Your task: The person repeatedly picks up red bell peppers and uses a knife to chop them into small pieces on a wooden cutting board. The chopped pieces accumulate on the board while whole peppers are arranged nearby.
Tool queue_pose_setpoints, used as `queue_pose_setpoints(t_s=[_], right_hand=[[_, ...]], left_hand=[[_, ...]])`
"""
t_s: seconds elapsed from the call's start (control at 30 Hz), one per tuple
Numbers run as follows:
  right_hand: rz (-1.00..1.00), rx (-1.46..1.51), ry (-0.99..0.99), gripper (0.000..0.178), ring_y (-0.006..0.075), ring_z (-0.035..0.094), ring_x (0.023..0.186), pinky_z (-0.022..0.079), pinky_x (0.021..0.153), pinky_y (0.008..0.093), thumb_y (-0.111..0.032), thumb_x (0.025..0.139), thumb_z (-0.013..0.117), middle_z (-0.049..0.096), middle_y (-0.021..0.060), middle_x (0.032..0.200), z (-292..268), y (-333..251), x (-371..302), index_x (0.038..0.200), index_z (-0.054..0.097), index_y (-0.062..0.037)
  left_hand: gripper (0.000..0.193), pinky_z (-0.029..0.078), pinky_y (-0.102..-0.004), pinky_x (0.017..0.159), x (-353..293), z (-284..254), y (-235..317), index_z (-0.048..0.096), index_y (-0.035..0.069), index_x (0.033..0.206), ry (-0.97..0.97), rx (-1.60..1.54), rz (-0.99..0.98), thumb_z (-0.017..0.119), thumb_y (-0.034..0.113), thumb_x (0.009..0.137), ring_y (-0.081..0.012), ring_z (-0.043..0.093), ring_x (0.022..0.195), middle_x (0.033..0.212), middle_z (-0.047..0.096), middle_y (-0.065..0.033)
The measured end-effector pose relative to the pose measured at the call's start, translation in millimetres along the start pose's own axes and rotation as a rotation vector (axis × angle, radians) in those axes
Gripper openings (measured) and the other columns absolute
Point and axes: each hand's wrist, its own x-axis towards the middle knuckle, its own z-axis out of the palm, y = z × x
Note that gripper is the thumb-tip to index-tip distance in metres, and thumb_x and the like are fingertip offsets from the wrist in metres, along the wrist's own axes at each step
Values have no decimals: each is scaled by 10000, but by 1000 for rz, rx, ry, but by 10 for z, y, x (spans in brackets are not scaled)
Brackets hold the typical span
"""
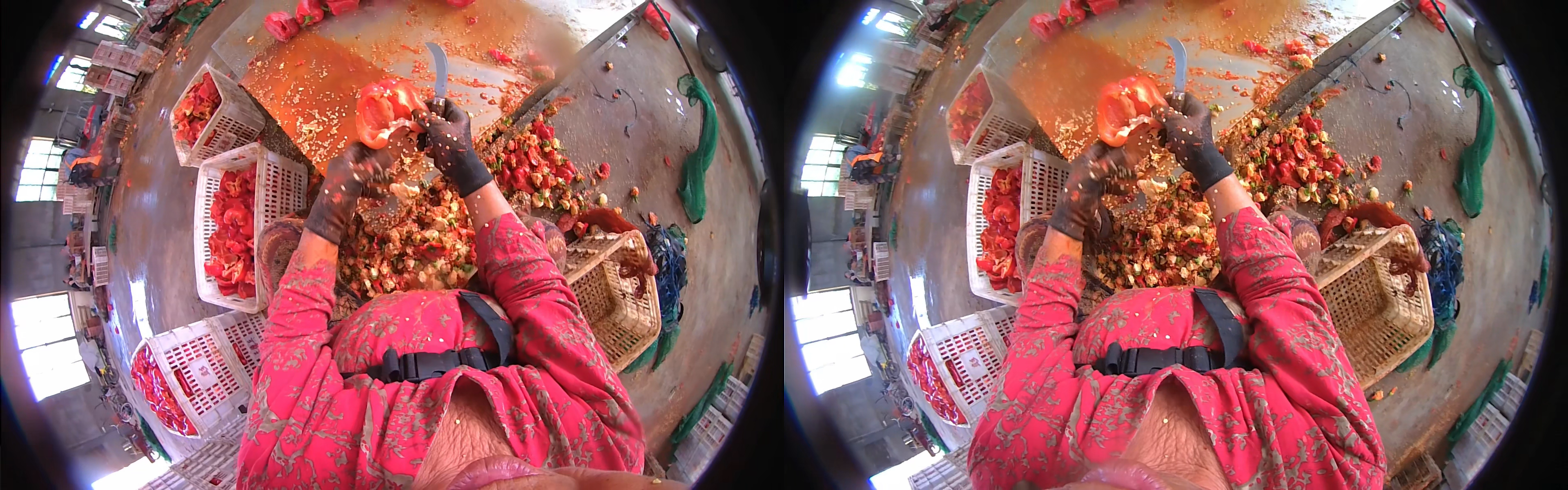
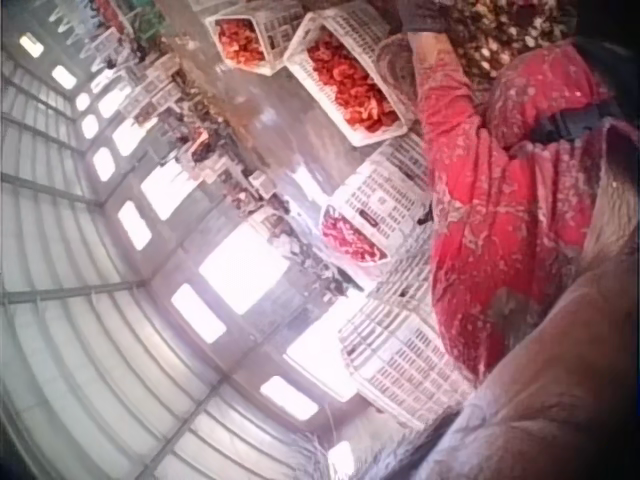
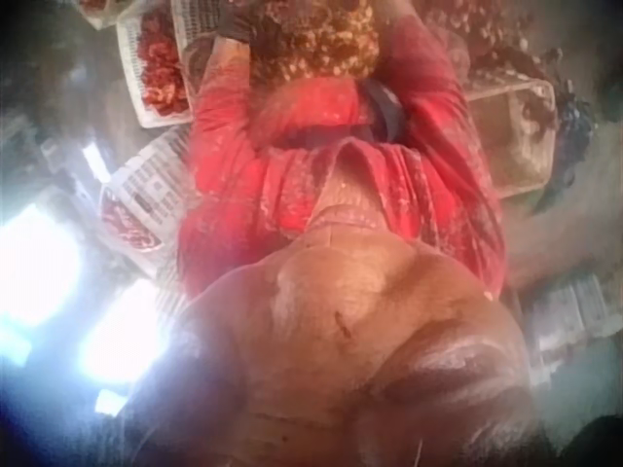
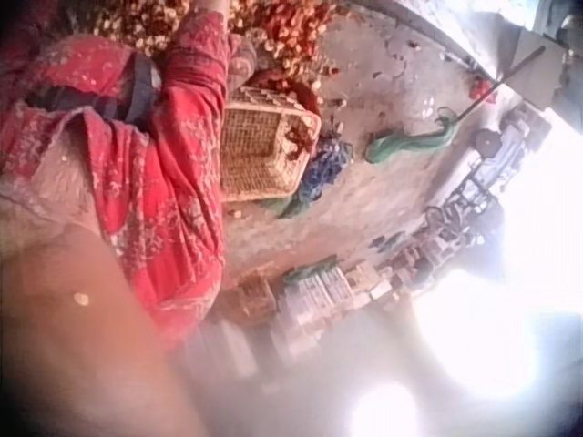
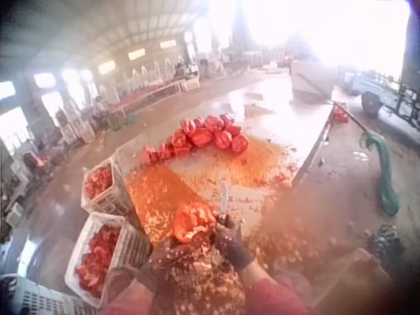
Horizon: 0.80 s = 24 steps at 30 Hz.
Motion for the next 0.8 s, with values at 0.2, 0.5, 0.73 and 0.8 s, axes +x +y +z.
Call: queue_pose_setpoints(t_s=[0.2, 0.5, 0.73, 0.8], right_hand=[[-199, -291, -147, 197, 108, 543, 549, 433, 451, 257, -117, 790, 649, 586, 23, 730, -66, 142, 26, 953, 569, -40], [-711, -1140, -239, 227, 283, 583, 720, 474, 619, 369, -115, 702, 633, 560, 137, 778, 56, -139, -196, 884, 549, -9], [-206, -463, -164, 198, 136, 555, 655, 445, 592, 294, -61, 724, 607, 575, 118, 697, -69, -111, 7, 901, 559, 14], [-263, -659, -96, 210, 148, 554, 631, 446, 582, 305, -76, 720, 615, 567, 115, 680, -144, -139, 56, 902, 554, 10]], left_hand=[[287, 561, -281, 639, 307, 251, 0, 575, 28, 1047, 217, -427, 282, 643, 13, 769, -191, 626, 843, 1015, 602, -75], [289, 504, -250, 654, 151, 208, -83, 594, 65, 1068, 183, -37, 191, 647, 119, 789, -116, 594, 772, 895, 628, -35], [267, 472, -254, 609, -448, -1508, 94, 610, 20, 981, 555, 465, 461, 644, 176, 766, -111, 594, 736, 873, 637, -51], [283, 485, -319, 650, -759, -2342, -165, 564, -5, 1012, 794, 720, 427, 614, 149, 780, -190, 592, 742, 855, 608, -99]])
